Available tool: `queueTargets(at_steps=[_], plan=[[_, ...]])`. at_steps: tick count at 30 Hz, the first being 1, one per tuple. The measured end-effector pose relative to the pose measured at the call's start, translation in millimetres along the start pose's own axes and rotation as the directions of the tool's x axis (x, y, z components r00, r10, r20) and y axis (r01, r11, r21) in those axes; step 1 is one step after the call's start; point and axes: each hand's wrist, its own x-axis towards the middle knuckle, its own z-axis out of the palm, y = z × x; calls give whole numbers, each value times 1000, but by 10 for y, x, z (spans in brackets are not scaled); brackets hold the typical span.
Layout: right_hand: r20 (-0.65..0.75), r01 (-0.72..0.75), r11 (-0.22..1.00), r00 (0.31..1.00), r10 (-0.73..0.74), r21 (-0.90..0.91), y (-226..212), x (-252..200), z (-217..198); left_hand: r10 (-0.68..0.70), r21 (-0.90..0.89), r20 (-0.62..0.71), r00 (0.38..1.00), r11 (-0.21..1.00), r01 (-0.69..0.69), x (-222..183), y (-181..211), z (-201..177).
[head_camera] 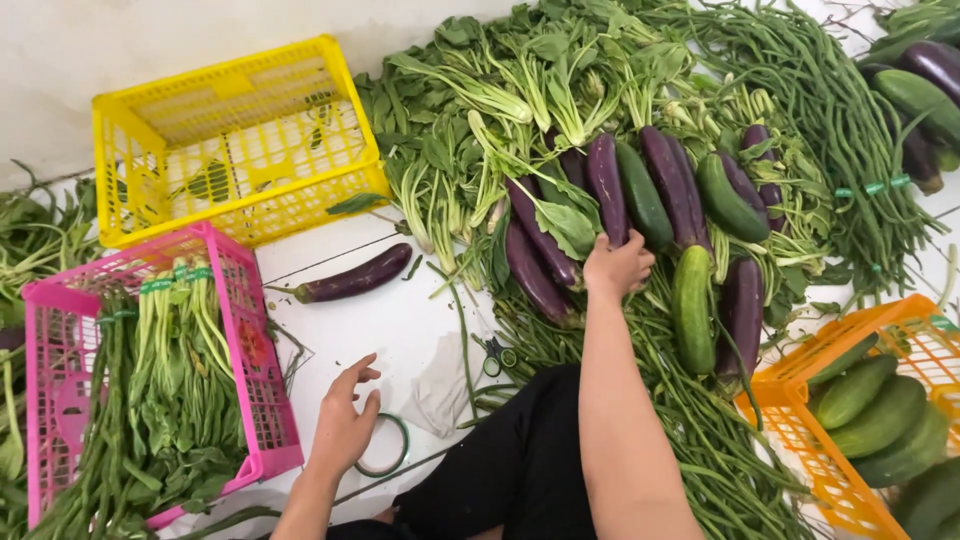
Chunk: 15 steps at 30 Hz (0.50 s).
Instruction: A person sits on the floor cleaning eggplants by wiping them with a cloth and sorting them into crates.
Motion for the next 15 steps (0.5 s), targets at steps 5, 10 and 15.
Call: queueTargets(at_steps=[5, 10, 15], plan=[[15, 35, 990, 999, -37, 140, -35, -94, -156, 31, 4, -11, 999, 1000, -31, -22, 36, -16], [12, 57, 978, 998, -61, 199, -53, -133, -213, 47, -16, -18, 999, 999, -48, -38, 58, -62], [-170, 346, 923, 933, -319, 168, -198, -357, -433, 60, -147, -49, 997, 987, -67, -77, 123, -161]])
